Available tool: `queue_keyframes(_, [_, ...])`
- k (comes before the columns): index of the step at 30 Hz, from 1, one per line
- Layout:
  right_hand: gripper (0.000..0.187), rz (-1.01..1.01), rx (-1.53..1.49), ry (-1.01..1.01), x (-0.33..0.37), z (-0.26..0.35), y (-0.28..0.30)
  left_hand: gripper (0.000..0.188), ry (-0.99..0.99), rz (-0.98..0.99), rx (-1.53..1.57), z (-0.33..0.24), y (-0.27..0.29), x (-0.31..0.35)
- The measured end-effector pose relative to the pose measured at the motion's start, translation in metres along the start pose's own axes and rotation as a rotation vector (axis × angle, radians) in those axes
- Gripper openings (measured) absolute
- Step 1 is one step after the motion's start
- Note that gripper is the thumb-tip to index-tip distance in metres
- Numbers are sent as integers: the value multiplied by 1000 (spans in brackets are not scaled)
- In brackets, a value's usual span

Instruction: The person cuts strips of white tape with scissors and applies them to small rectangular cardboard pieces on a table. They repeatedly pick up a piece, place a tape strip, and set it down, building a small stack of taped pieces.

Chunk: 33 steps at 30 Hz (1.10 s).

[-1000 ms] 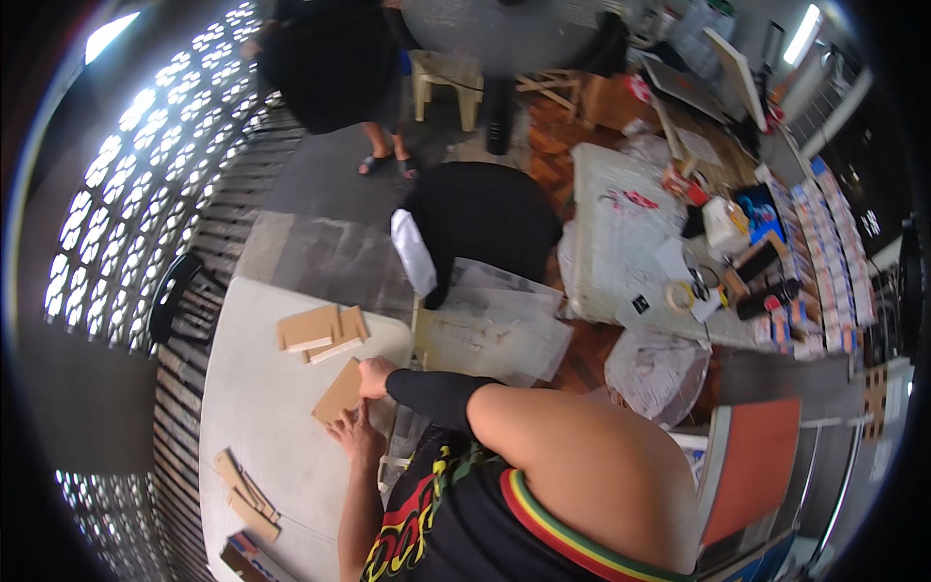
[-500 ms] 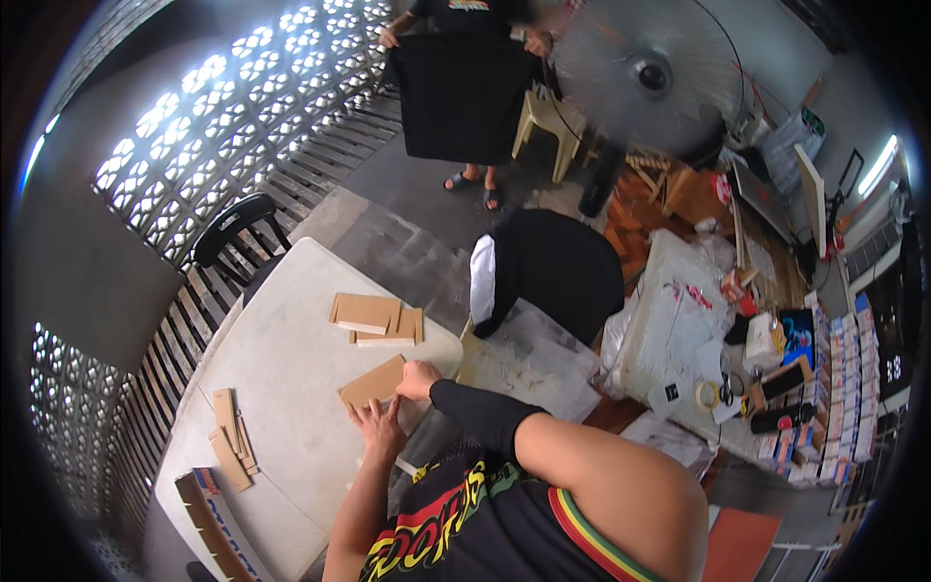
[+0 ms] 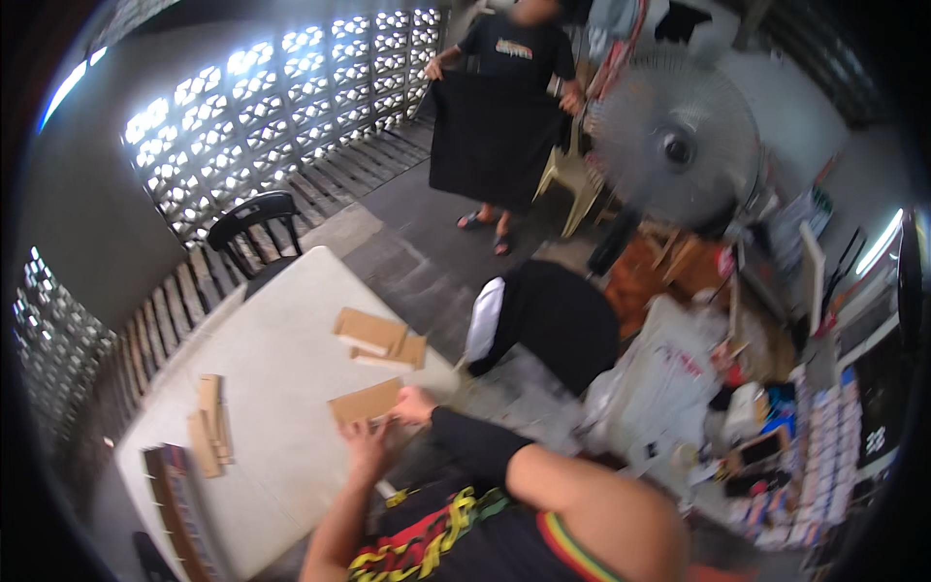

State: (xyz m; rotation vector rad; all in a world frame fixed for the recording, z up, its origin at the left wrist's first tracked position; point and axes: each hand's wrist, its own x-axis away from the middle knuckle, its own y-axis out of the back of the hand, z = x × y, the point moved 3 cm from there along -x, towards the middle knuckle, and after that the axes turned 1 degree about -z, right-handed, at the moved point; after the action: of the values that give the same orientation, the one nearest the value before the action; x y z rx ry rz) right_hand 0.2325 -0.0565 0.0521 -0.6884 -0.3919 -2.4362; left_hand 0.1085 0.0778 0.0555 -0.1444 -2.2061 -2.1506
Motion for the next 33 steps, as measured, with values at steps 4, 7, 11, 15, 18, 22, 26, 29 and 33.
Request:
queue_keyframes(4, [29,-126,199,44,-12,-13,-1,70,48,9,44,2,-13,-5])
queue_keyframes(7, [21,-281,386,166,-19,-24,0,80,68,106,9,0,-8,-6])
queue_keyframes(11, [23,-237,233,135,-25,-36,-2,83,66,297,34,0,12,-10])
queue_keyframes(15, [32,-230,164,60,-25,-37,-4,86,27,333,-86,-4,30,-13])
queue_keyframes(18, [30,-222,196,99,-23,-44,-6,91,-34,279,-66,-4,26,-11])
queue_keyframes(22, [14,-208,241,62,-25,-40,3,73,228,35,337,13,14,-17])
queue_keyframes(26, [13,-221,271,33,-15,-27,5,65,436,-115,260,45,13,0])
queue_keyframes(29, [13,-187,227,-7,-12,-19,4,66,424,-96,321,59,16,12])
queue_keyframes(33, [14,-230,345,12,-10,-19,18,70,454,-34,347,59,18,12])
